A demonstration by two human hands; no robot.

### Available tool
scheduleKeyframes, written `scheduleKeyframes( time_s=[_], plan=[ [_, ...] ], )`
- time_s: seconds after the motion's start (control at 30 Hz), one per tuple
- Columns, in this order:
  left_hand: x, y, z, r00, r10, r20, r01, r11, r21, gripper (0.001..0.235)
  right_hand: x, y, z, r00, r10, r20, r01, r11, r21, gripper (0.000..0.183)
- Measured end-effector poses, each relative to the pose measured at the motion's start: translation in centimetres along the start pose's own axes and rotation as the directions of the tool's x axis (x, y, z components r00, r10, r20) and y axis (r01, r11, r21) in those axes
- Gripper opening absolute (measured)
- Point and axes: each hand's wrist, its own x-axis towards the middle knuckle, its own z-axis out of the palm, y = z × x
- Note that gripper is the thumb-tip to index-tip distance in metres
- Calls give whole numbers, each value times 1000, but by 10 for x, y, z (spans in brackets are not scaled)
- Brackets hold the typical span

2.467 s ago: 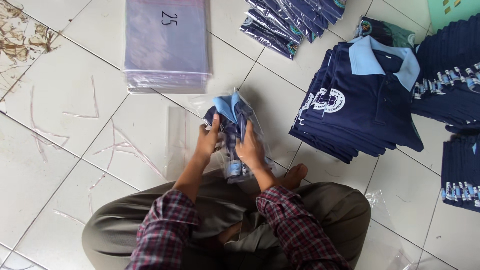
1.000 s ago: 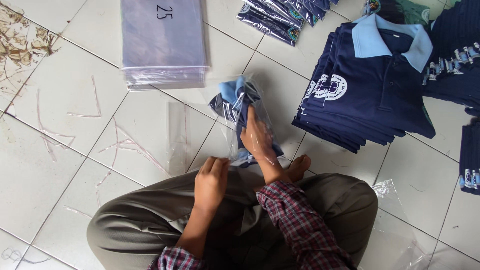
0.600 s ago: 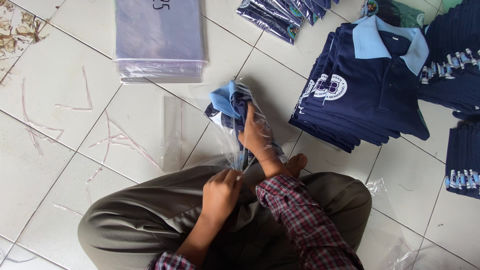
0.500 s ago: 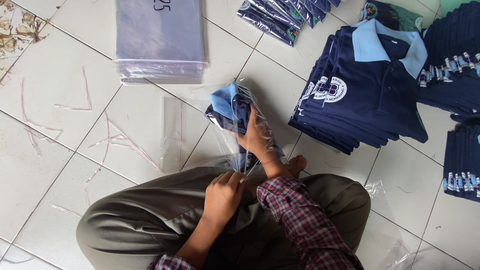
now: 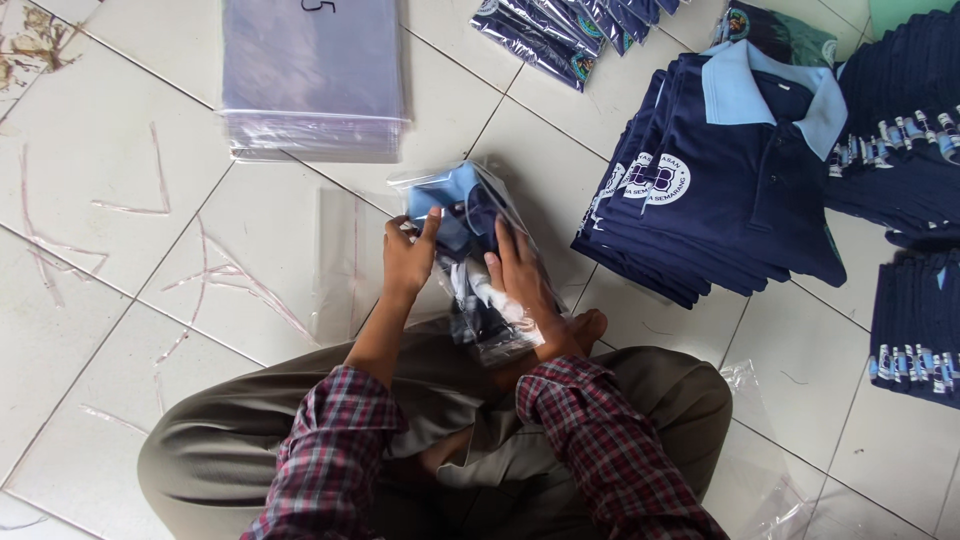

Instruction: The person places folded shirts into clear plastic bags, smooths the bags to remove air, and seals them. They then stack the packaged shirts on a pile on the floor.

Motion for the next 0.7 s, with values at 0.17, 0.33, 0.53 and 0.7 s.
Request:
scheduleKeyframes(
  time_s=[0.17, 0.33, 0.53, 0.7],
  plan=[
    [34, -37, 17, 990, 72, -118, -69, 997, 26, 101, -11, -31, -36, 980, -183, -75, 170, 973, -153, 50],
    [49, -54, 15, 988, 112, -102, -108, 993, 42, 103, -10, -13, -4, 996, -87, -31, 79, 974, -212, 57],
    [52, -50, 20, 979, 160, -124, -157, 987, 36, 103, -12, -4, 9, 995, -72, -65, 52, 961, -271, 62],
    [67, -64, 29, 975, 191, -116, -177, 977, 119, 87, -30, -17, 11, 981, -192, -28, 134, 775, -617, 65]
  ],
)
